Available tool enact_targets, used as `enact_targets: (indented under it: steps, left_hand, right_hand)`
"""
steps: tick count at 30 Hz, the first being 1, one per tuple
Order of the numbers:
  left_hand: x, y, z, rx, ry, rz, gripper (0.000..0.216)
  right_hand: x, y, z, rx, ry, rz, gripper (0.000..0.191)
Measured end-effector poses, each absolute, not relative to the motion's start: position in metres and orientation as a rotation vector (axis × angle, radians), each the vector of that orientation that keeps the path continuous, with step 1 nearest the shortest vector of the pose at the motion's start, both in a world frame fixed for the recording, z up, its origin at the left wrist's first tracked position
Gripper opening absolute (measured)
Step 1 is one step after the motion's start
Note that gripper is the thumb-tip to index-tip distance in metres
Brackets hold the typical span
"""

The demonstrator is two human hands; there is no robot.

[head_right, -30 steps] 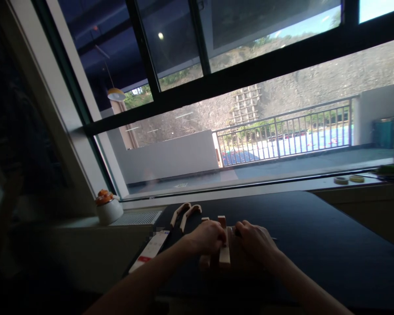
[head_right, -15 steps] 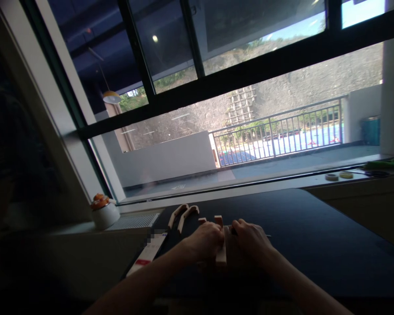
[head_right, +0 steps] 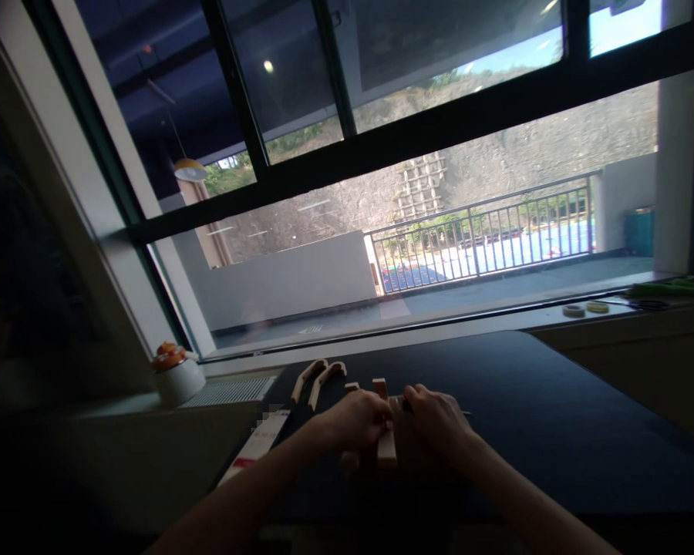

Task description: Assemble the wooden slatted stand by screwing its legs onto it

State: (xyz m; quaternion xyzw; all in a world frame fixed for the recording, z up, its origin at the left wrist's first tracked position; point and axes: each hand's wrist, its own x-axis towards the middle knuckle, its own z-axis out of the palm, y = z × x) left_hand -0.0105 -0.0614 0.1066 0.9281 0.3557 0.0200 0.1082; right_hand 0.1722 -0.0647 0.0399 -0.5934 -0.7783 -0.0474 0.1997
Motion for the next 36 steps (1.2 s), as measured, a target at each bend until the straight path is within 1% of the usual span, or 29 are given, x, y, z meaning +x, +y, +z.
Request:
enact_targets:
  steps: [6, 9, 13, 20, 31, 34, 36]
  left_hand:
    - [-0.031, -0.057, 0.117, 2.459, 1.082, 0.164, 0.031]
    - [-0.03, -0.051, 0.114, 2.248, 1.122, 0.233, 0.033]
    - [-0.018, -0.048, 0.105, 2.13, 1.204, 0.239, 0.033]
    - [-0.022, -0.046, 0.091, 2.006, 1.168, 0.307, 0.028]
    - [-0.019, -0.057, 0.097, 1.952, 1.152, 0.313, 0.026]
    - [-0.017, -0.058, 0.095, 1.963, 1.169, 0.31, 0.025]
    - [-0.017, -0.057, 0.091, 1.959, 1.18, 0.341, 0.025]
  right_hand:
    - [0.173, -0.062, 0.036, -1.662, -2.187, -0.121, 0.013]
    - [0.174, -0.062, 0.035, -1.662, -2.192, -0.122, 0.014]
    - [0.174, -0.062, 0.036, -1.655, -2.21, -0.112, 0.013]
    - [0.174, -0.063, 0.036, -1.656, -2.208, -0.116, 0.014]
    - [0.174, -0.063, 0.038, -1.642, -2.208, -0.079, 0.014]
    - [0.176, -0.061, 0.047, -1.612, -2.235, -0.067, 0.012]
    - [0.176, -0.061, 0.062, -1.556, -2.226, -0.044, 0.014]
